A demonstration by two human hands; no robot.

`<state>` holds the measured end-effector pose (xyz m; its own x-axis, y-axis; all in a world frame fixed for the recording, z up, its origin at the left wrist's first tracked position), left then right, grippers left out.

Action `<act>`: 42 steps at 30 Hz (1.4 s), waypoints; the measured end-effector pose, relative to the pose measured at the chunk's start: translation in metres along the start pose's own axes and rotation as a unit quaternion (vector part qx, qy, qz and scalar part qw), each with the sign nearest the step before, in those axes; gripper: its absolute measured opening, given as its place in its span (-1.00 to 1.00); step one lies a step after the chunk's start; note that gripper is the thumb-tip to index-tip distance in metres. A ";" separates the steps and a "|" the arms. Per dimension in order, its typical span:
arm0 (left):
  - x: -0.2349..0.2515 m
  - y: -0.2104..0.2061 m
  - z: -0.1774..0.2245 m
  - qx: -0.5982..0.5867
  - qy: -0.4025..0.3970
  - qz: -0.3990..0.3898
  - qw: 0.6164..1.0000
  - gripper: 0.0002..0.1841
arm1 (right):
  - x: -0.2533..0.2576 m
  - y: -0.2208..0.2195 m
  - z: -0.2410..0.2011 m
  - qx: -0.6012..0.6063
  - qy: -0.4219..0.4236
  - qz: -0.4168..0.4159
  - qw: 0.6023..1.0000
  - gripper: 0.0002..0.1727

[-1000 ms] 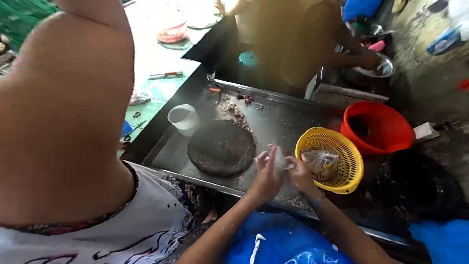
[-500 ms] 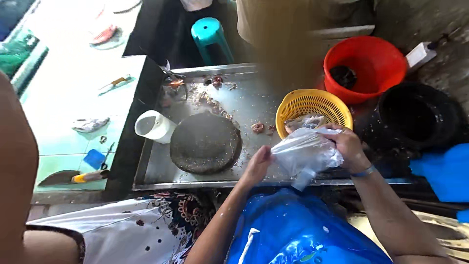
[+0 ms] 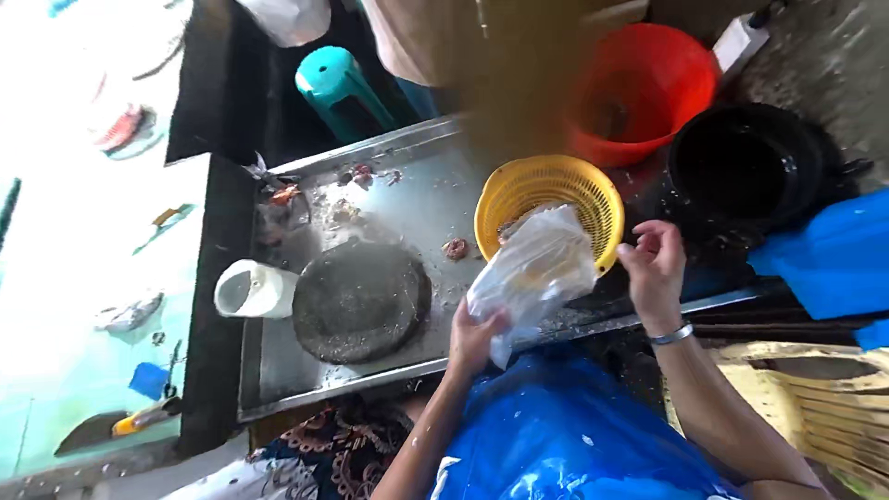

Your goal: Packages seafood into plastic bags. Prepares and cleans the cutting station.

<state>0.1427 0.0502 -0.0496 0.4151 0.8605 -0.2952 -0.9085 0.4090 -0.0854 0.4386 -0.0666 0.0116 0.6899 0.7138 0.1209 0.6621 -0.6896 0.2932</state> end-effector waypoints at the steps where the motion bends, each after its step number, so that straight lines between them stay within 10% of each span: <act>1: -0.003 -0.002 -0.002 -0.015 0.013 0.012 1.000 -0.34 | -0.012 -0.014 -0.017 -0.028 0.028 -0.045 0.998 -0.48; 5: -0.021 -0.019 -0.002 -0.108 0.063 -0.023 0.992 -0.62 | -0.078 -0.129 -0.035 0.085 0.038 -0.355 0.930 -0.62; 11: -0.014 0.068 0.053 -0.337 -0.009 -0.061 0.940 -0.41 | -0.029 -0.070 0.037 -0.056 -0.041 -0.236 0.969 -0.75; 17: -0.034 0.009 0.073 -0.014 0.015 -0.228 0.974 -0.71 | -0.076 -0.163 -0.092 -0.083 0.339 -0.358 0.866 -0.86; 21: -0.035 0.099 0.063 0.404 -0.031 0.012 0.914 -0.12 | -0.064 -0.217 -0.088 -0.187 0.210 -0.422 0.862 -0.71; 27: -0.073 0.131 0.048 -0.091 -0.052 -0.031 0.994 -0.55 | -0.051 -0.237 -0.012 -0.306 0.038 -0.523 0.794 -0.43; 29: -0.062 0.144 0.060 0.211 -0.121 0.019 0.970 -0.72 | -0.030 -0.235 -0.018 -0.216 0.045 -0.539 0.813 -0.42; 31: -0.049 0.174 0.043 0.489 -0.065 0.095 0.865 -0.56 | 0.005 -0.225 -0.035 -0.110 0.090 -0.500 0.855 -0.58; 33: -0.044 0.204 0.024 0.534 -0.017 0.133 0.834 -0.43 | 0.054 -0.218 -0.032 -0.171 0.143 -0.423 0.878 -0.56; 36: -0.054 0.223 0.019 0.497 -0.018 0.189 0.847 -0.37 | 0.100 -0.209 0.025 -0.450 0.063 -0.392 0.800 -0.18; 42: -0.068 0.235 0.022 0.505 -0.033 0.253 0.825 -0.37 | 0.107 -0.197 0.050 -0.451 0.048 -0.397 0.798 -0.75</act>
<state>-0.0980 0.0948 -0.0285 0.0274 0.9996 0.0043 -0.4782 0.0093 0.8782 0.3966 0.1399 -0.0802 0.1036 0.9183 -0.3822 0.3689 0.3214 0.8722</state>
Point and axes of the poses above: each hand's wrist, its own x-axis towards the middle knuckle, its own y-axis out of the back of the hand, z = x × y, the point moved 9 cm from there along x, towards the middle knuckle, and after that the axes turned 1 degree about y, right-handed, at the moved point
